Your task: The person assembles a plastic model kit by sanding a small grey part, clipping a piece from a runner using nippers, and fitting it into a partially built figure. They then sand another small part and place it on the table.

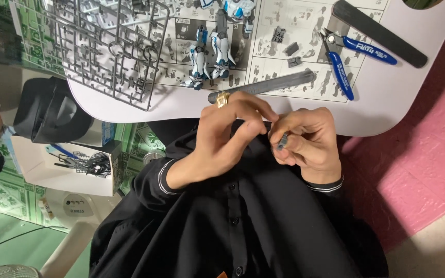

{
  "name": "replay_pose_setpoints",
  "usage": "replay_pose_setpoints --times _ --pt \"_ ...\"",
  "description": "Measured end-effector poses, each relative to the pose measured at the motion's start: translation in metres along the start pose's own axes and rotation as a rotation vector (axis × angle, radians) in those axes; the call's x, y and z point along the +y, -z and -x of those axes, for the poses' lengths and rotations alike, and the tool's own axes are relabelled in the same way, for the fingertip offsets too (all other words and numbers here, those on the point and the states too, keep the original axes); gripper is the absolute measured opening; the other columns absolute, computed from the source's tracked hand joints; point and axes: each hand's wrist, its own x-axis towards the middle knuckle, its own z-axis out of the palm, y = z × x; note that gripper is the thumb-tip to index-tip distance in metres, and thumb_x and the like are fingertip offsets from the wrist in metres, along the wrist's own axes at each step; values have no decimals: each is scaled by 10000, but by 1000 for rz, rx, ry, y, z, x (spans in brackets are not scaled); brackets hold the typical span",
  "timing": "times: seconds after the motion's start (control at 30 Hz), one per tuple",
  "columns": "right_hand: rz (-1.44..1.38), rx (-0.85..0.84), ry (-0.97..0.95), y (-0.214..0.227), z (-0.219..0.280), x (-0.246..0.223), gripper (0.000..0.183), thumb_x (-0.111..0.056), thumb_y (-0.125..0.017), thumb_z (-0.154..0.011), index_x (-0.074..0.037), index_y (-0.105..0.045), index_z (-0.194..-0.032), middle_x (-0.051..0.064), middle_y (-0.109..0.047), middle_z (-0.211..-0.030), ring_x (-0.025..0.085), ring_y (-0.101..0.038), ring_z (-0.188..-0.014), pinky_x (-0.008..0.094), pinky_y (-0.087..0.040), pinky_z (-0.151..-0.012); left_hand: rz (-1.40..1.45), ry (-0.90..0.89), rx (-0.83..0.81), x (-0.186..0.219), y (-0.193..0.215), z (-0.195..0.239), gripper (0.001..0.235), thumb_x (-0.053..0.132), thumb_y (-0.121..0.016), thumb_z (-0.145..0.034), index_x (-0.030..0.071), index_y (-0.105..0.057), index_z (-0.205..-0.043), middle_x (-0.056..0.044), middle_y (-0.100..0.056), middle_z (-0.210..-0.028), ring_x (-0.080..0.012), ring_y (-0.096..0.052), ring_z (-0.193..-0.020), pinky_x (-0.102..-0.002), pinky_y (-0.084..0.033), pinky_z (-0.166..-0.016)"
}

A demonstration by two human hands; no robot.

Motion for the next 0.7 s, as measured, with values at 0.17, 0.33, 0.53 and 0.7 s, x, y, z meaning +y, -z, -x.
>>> replay_pose_setpoints --times 0.17,0.33,0.53,0.7 --pt "-45 -7 27 0 2 2 268 -203 -634 -924 59 -587 -885 75 -515 -568 94 -408 -369 193 -370 -344 -83 -95 -49 8 2 7 107 91 -512 -987 -2 -549 -1026 -166 -618 -1023 -257 -630 -964 -323 -534 -885" --pt "-18 15 20 -1 6 -1 246 -212 -639 -919 28 -608 -874 81 -532 -572 87 -432 -373 172 -390 -336 -177 -190 -91 5 4 12 166 145 -614 -956 37 -591 -1080 -133 -600 -1091 -254 -629 -1013 -350 -532 -927" --pt "64 52 53 -6 8 -7 205 -172 -620 -905 21 -563 -866 25 -403 -569 112 -468 -365 185 -389 -311 -316 -352 -54 -2 1 12 156 163 -654 -941 53 -633 -1049 -97 -607 -1081 -242 -610 -919 -359 -517 -841" --pt "412 121 215 -8 13 -10 208 -160 -615 -876 42 -586 -914 153 -613 -663 156 -575 -394 200 -480 -415 -357 -416 -46 -6 3 13 105 124 -656 -938 86 -670 -1035 -81 -612 -1072 -234 -644 -891 -373 -493 -828"
